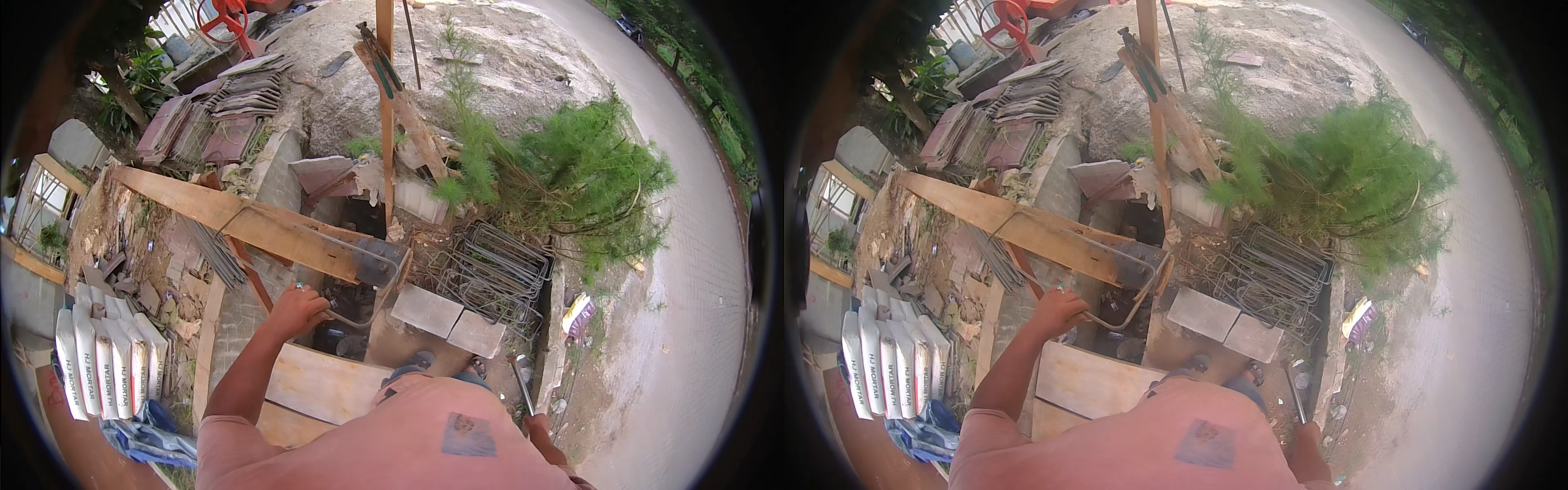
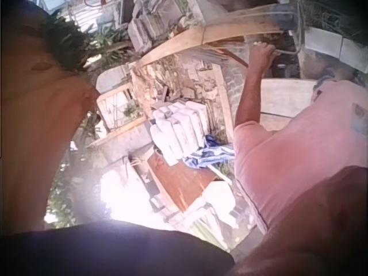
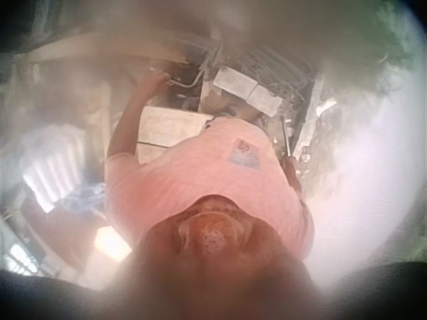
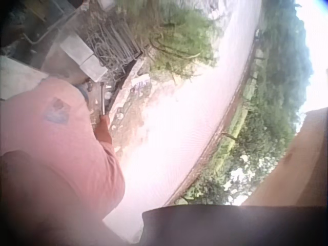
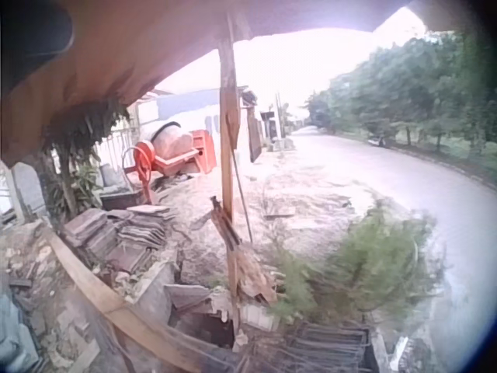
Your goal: The person repeatedly bends metal rods using a manual bending jig. They position each rod in the jig, apply force with a lever, and release the bent piece. The process is repeated multiple times throughout the clip.
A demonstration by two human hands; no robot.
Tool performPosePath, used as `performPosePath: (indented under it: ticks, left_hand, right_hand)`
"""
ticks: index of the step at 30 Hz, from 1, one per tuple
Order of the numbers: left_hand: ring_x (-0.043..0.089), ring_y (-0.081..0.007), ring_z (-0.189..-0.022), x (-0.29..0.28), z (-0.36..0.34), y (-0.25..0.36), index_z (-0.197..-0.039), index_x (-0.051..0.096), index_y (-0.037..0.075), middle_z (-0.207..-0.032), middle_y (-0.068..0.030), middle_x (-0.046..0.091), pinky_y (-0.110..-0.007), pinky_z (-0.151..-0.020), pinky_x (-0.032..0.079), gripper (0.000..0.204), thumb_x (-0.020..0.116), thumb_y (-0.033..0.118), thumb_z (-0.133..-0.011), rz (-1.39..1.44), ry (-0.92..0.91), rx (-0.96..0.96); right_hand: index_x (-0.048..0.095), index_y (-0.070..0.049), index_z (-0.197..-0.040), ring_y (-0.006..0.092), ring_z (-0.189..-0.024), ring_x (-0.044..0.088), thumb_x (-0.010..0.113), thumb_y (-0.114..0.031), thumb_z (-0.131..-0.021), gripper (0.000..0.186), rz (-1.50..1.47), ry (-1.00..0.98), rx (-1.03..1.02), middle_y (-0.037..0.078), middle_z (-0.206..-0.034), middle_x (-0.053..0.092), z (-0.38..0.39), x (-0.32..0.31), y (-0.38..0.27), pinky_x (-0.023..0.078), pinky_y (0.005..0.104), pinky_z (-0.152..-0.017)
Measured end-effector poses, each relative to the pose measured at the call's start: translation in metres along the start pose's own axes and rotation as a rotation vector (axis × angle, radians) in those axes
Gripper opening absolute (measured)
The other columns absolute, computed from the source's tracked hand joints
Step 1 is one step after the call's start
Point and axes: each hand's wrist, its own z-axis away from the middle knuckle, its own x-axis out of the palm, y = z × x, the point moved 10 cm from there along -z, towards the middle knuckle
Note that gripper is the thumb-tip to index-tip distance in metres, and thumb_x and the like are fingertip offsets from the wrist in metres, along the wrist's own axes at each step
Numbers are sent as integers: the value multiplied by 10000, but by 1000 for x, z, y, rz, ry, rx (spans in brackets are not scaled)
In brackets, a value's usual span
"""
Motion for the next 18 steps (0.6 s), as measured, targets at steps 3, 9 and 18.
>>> performPosePath:
  ticks: [3,9,18]
  left_hand:
    - [604,-273,-778,-78,-18,39,-947,627,134,-807,-47,602,-429,-707,447,228,686,299,-802,-62,195,-32]
    - [603,-401,-766,-125,-48,14,-965,624,50,-757,-178,613,-472,-699,463,384,542,423,-926,95,231,-526]
    - [590,-453,-966,24,3,-82,-945,654,-10,-944,-271,639,-492,-851,448,636,302,517,-989,155,-28,-943]
  right_hand:
    - [689,1,-1032,324,-1007,661,677,-301,-741,420,9,-168,-20,195,-1039,687,8,2,20,532,404,-845]
    - [695,11,-1004,324,-1001,664,698,-264,-729,389,12,-164,-83,201,-1041,685,-64,-1,26,533,408,-849]
    - [692,51,-895,381,-911,674,716,-268,-677,387,-169,-32,-279,251,-920,685,-134,-85,-42,532,448,-793]
